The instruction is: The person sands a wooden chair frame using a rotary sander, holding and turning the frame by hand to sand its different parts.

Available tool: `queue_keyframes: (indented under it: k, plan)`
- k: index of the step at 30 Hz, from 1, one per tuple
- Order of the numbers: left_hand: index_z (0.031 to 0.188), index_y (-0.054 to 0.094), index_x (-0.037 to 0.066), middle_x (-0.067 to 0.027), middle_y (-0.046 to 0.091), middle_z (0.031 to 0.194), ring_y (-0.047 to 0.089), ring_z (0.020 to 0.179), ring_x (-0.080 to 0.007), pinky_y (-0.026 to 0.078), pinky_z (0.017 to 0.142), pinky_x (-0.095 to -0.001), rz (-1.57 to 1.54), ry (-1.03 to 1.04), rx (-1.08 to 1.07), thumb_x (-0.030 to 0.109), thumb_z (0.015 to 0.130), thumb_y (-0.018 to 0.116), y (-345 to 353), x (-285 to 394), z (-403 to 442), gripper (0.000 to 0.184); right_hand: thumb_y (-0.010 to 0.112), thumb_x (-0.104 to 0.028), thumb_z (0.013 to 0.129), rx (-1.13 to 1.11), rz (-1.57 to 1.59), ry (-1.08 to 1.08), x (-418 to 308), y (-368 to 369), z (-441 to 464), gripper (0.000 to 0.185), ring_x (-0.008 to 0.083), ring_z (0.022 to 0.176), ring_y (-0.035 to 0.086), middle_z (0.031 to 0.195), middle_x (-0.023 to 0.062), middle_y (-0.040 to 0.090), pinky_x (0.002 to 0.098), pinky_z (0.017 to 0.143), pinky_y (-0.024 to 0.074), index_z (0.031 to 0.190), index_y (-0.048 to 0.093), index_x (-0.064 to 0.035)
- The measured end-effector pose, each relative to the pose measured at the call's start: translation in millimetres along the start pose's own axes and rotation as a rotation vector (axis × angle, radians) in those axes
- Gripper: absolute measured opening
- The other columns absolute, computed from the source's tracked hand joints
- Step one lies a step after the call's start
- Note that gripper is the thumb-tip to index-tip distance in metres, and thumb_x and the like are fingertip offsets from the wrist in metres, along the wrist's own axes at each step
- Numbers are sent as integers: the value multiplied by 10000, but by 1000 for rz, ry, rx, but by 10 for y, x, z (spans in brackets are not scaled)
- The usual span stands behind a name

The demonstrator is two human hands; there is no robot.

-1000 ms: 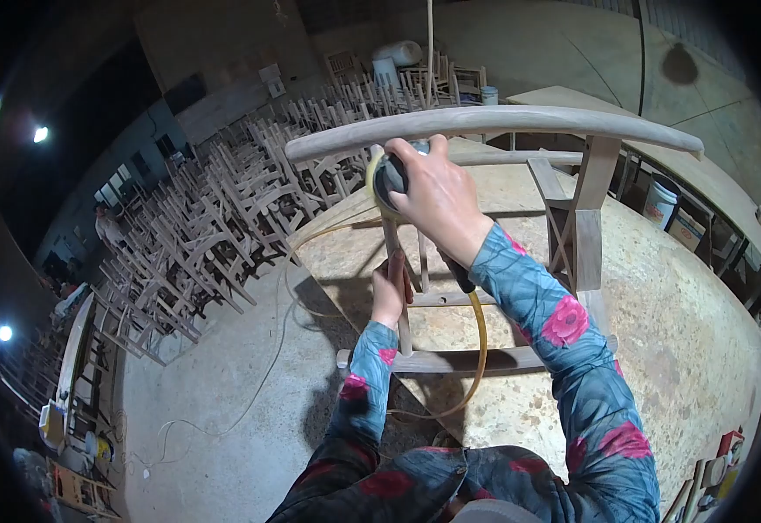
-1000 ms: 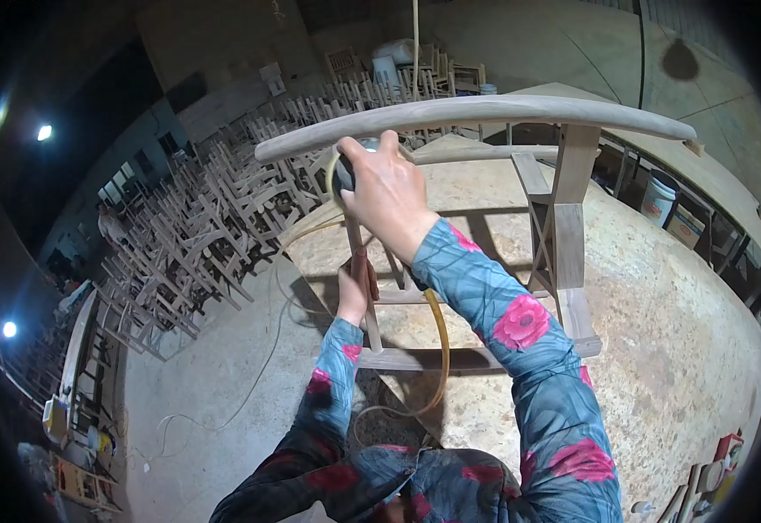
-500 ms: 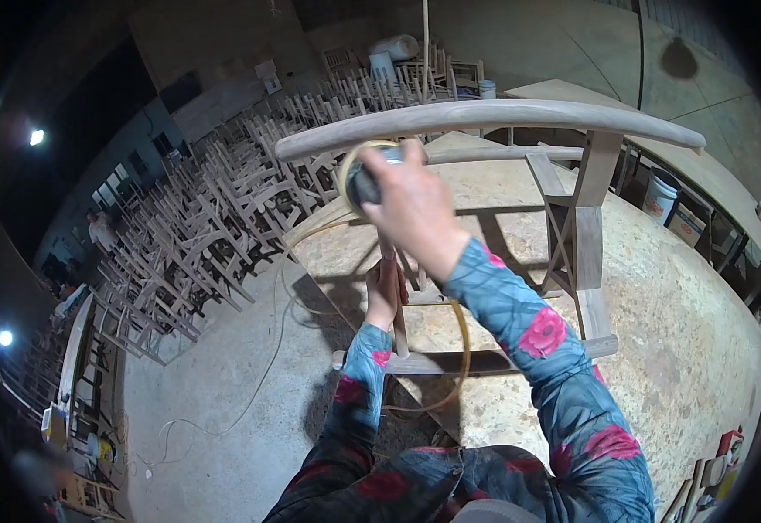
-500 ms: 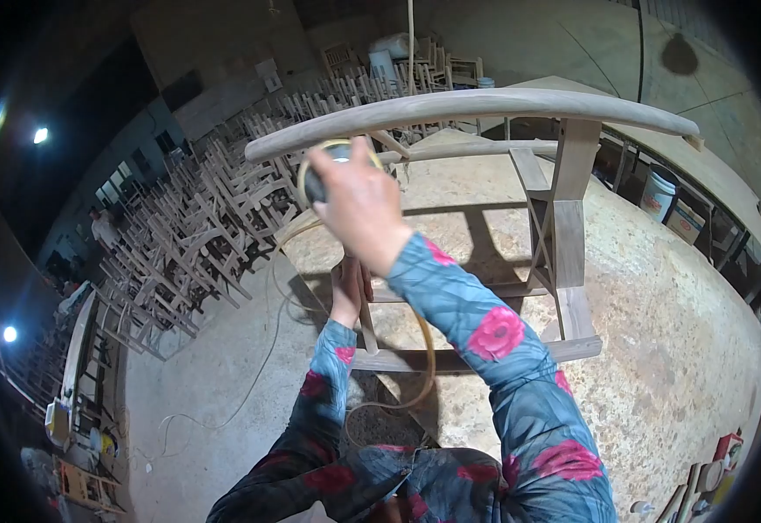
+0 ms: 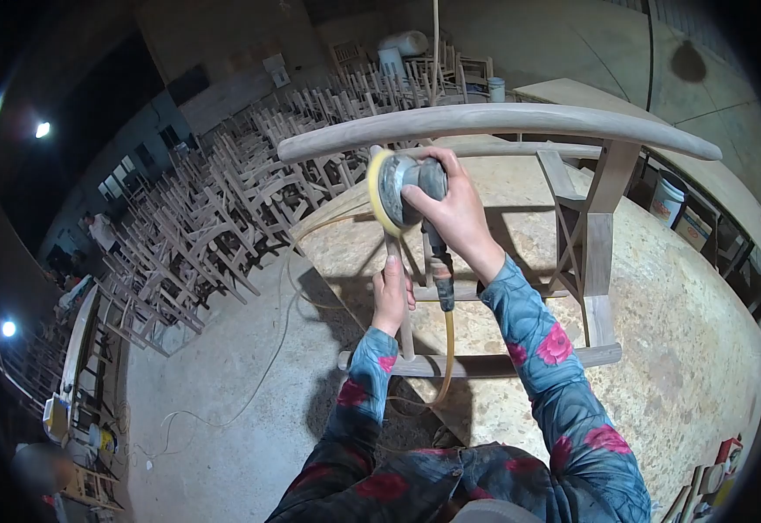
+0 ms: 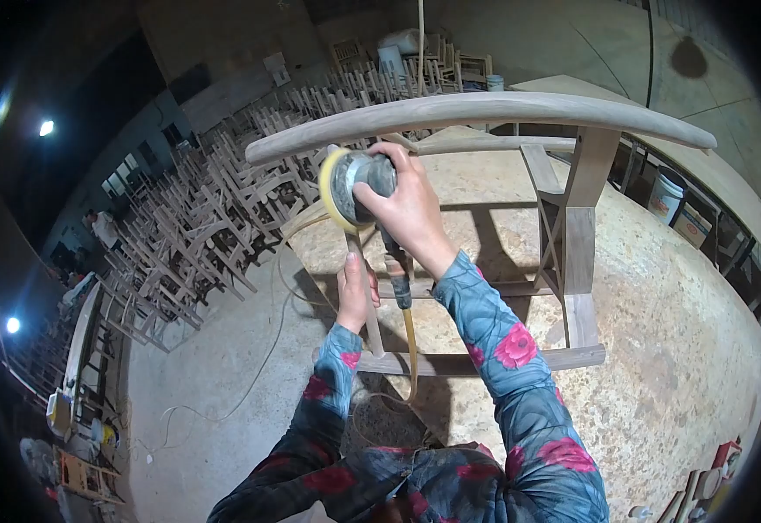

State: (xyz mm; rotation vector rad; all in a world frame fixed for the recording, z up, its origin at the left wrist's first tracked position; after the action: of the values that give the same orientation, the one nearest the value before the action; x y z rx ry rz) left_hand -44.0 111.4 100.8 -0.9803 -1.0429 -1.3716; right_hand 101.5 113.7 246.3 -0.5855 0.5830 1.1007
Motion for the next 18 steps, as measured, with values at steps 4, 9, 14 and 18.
queue_keyframes:
  k: [4, 9, 14, 18]
  plan:
    - [672, 456, 81, -38, 445, 502, 436, 349, -141, 355, 309, -267, -26, 25, -16, 644, 938, 291, -11, -47, 57, 644, 697, -251, 742, 20, -208, -94, -312, -13, -43, 453, 373, 927, 604, 1069, 194, 508, 421, 819, 509, 1163, 542, -189]
    - [701, 471, 102, -32, 431, 494, 396, 330, -144, 331, 303, -282, -92, -47, 36, 618, 956, 273, 26, -81, 113, 608, 721, -214, 722, -7, -458, -188, -508, 38, -52, 494, 408, 798, 637, 1046, 208, 485, 441, 715, 551, 1175, 527, -193]
    - [661, 502, 109, -8, 405, 447, 361, 306, -134, 295, 297, -276, -190, -106, 30, 619, 952, 254, 126, 98, 160, 637, 742, -183, 686, -195, -587, -182, -485, 128, -382, 563, 415, 766, 647, 1112, 255, 472, 444, 670, 569, 1204, 521, -199]
    - [640, 487, 114, -10, 401, 444, 370, 314, -141, 305, 300, -281, -168, -108, -17, 548, 979, 210, 71, 30, 210, 616, 726, -167, 711, -126, -551, -236, -569, 145, -209, 525, 414, 736, 644, 1057, 228, 477, 452, 658, 565, 1192, 521, -211]
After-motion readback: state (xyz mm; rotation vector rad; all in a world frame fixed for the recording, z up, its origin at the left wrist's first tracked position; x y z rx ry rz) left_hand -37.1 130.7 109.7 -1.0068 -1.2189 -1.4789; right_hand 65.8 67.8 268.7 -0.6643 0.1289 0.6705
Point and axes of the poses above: each hand's wrist, its own z-axis towards the middle knuckle, its own y-axis out of the palm, x = y × z, the point moved 2 cm from there along z, towards the middle knuckle
